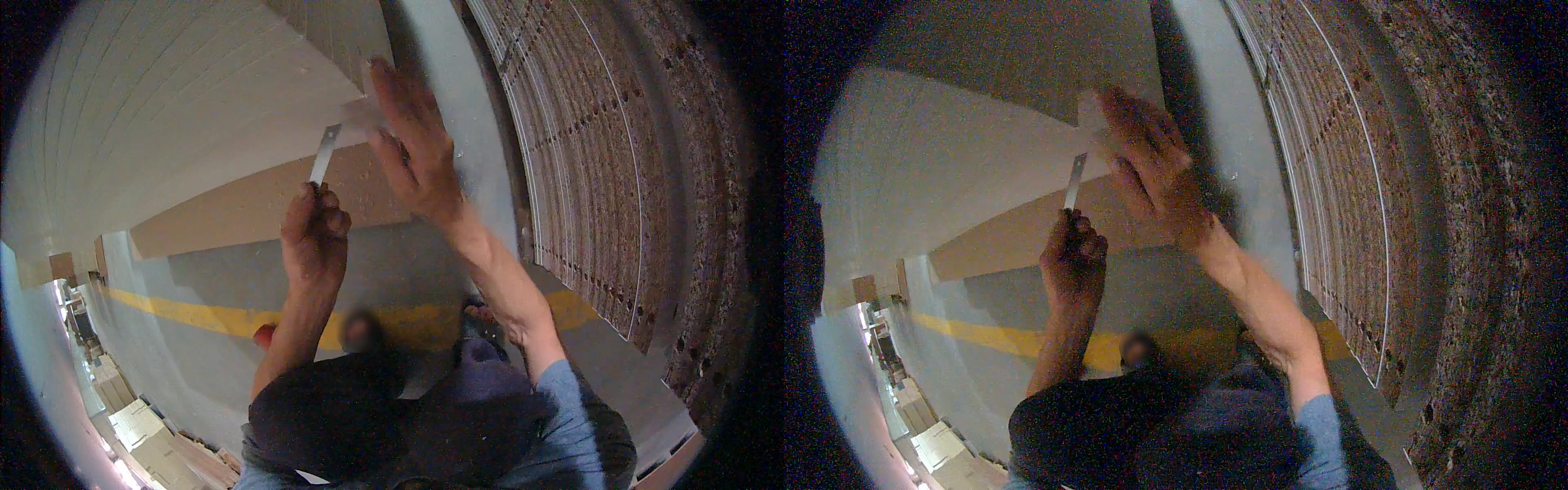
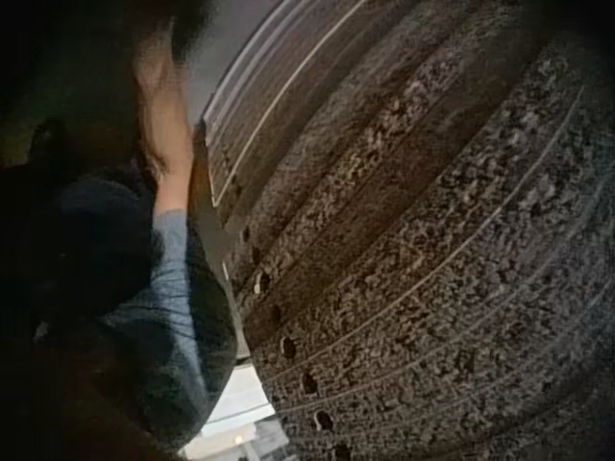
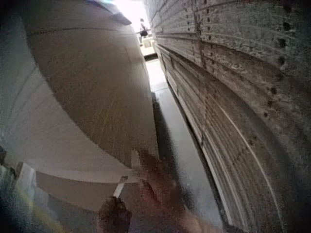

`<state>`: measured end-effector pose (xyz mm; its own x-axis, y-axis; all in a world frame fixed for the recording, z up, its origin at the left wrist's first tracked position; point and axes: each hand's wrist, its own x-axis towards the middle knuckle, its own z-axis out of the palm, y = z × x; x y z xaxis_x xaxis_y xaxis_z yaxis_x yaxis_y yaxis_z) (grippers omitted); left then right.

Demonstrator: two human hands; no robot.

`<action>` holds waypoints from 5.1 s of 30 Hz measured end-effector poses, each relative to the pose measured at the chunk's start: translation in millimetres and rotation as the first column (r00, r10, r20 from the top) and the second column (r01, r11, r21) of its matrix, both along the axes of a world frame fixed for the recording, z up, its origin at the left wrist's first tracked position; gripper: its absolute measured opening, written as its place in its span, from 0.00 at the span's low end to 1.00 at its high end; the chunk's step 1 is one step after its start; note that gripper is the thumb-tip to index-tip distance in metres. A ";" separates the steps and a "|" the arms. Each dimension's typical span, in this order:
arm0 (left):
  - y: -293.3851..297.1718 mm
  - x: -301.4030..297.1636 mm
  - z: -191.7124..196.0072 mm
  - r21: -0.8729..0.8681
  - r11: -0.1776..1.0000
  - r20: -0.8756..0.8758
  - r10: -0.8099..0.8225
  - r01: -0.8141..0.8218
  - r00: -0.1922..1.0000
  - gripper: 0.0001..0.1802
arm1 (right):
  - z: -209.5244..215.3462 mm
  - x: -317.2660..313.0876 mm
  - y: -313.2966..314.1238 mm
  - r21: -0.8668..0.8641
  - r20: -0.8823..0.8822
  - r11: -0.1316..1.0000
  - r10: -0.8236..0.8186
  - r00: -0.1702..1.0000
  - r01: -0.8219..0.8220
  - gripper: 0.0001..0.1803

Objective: The person peels and applies a thin white strip to the edge of a stack of large white panels and then uses a small blade to scrape the edges and corners of the panels while kneeling on the floor.

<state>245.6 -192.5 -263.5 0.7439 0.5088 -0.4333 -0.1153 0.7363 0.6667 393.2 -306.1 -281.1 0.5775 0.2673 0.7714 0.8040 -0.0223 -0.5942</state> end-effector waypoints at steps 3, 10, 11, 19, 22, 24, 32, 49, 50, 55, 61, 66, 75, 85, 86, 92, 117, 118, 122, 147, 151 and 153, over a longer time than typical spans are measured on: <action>-4.6 0.9 3.9 0.017 0.998 0.040 -0.067 0.066 0.997 0.09 | 12.6 -37.6 -20.3 -0.008 -0.404 0.995 0.084 0.911 -0.095 0.24; -26.5 14.6 25.3 0.135 0.980 0.037 -0.153 0.147 0.988 0.08 | 36.2 -31.1 -18.6 0.274 -0.828 0.940 0.337 0.448 -0.203 0.15; -27.6 17.9 27.7 0.180 0.967 0.016 -0.186 0.180 0.982 0.08 | 38.9 -26.4 -17.2 0.302 -0.815 0.936 0.353 0.460 -0.183 0.16; -30.8 52.5 59.3 0.459 0.844 -0.032 -0.296 0.277 0.955 0.12 | 70.9 16.3 -8.6 0.206 -0.724 0.967 0.252 0.642 -0.148 0.17; -29.6 59.6 61.6 0.501 0.837 0.004 -0.255 0.219 0.967 0.13 | 56.9 30.5 2.5 0.219 -0.623 0.960 0.277 0.732 -0.177 0.15; -28.7 62.3 58.2 0.459 0.866 -0.003 -0.221 0.198 0.975 0.13 | 52.9 29.5 3.4 0.176 -0.617 0.971 0.238 0.750 -0.163 0.16; -45.3 53.1 54.6 0.508 0.850 -0.011 -0.157 0.140 0.988 0.12 | 45.0 19.3 -5.6 0.224 -0.652 0.964 0.258 0.713 -0.144 0.17; -41.3 53.7 60.6 0.514 0.845 -0.073 -0.129 0.148 0.989 0.14 | 57.2 15.8 4.8 0.172 -0.482 0.984 0.131 0.866 -0.053 0.18; -42.9 51.7 47.8 0.503 0.846 -0.130 -0.127 0.176 0.983 0.14 | 35.5 16.2 6.2 0.085 -0.454 0.996 0.028 0.890 0.012 0.17; -44.1 45.6 -4.1 0.472 0.862 -0.190 -0.107 0.186 0.976 0.15 | -14.6 -2.8 -3.2 0.100 -0.695 0.994 0.101 0.712 -0.043 0.16; -39.1 45.4 47.4 0.566 0.818 0.034 -0.148 0.103 0.988 0.15 | 46.3 8.4 8.4 0.228 -0.567 0.969 0.214 0.796 -0.098 0.18; -43.9 37.2 -24.9 0.475 0.855 -0.175 -0.140 0.208 0.975 0.15 | -42.5 -10.2 2.1 -0.006 -0.641 0.999 -0.035 0.767 0.040 0.15; -43.0 40.7 20.7 0.602 0.773 -0.159 -0.131 0.201 0.979 0.15 | 18.3 -3.9 4.2 0.262 -0.660 0.964 0.216 0.720 -0.050 0.20; -23.1 26.9 -64.1 0.370 0.823 -0.410 -0.273 0.432 0.870 0.13 | -109.2 -39.5 4.5 0.030 -0.838 0.994 -0.033 0.544 0.106 0.22; -25.2 31.6 -51.3 0.398 0.802 -0.427 -0.267 0.445 0.864 0.13 | -95.9 -32.7 3.4 0.039 -0.854 0.995 -0.016 0.519 0.094 0.22; -31.1 50.9 -12.8 0.503 0.750 -0.449 -0.198 0.430 0.871 0.09 | -38.3 -2.1 2.9 0.083 -0.796 0.996 0.056 0.602 0.018 0.21; -28.8 43.9 -60.6 0.218 0.833 -0.495 -0.354 0.508 0.793 0.09 | -124.4 -33.1 -10.5 0.190 -0.954 0.982 0.181 0.239 0.014 0.16; -31.6 33.2 -59.1 0.257 0.809 -0.527 -0.341 0.529 0.778 0.09 | -129.3 -39.2 -13.8 0.180 -0.969 0.984 0.177 0.170 0.004 0.16; -21.9 -3.8 -26.3 0.315 0.855 -0.560 -0.184 0.413 0.808 0.11 | -106.1 -17.2 -15.4 0.453 -0.868 0.849 0.490 -0.084 0.273 0.12; 10.8 -19.3 -52.1 0.267 0.963 -0.321 0.053 0.036 0.946 0.11 | -40.8 -24.1 18.6 0.013 -0.319 1.000 0.017 0.947 -0.013 0.31; 9.7 -22.7 -54.7 0.338 0.928 -0.364 -0.028 0.160 0.931 0.10 | -55.7 -49.8 6.8 -0.051 -0.253 0.997 0.050 0.966 -0.065 0.33; 5.9 -25.0 -47.9 0.316 0.943 -0.311 -0.004 0.107 0.950 0.10 | -62.1 -63.6 -4.8 -0.113 -0.262 0.983 0.113 0.958 -0.147 0.34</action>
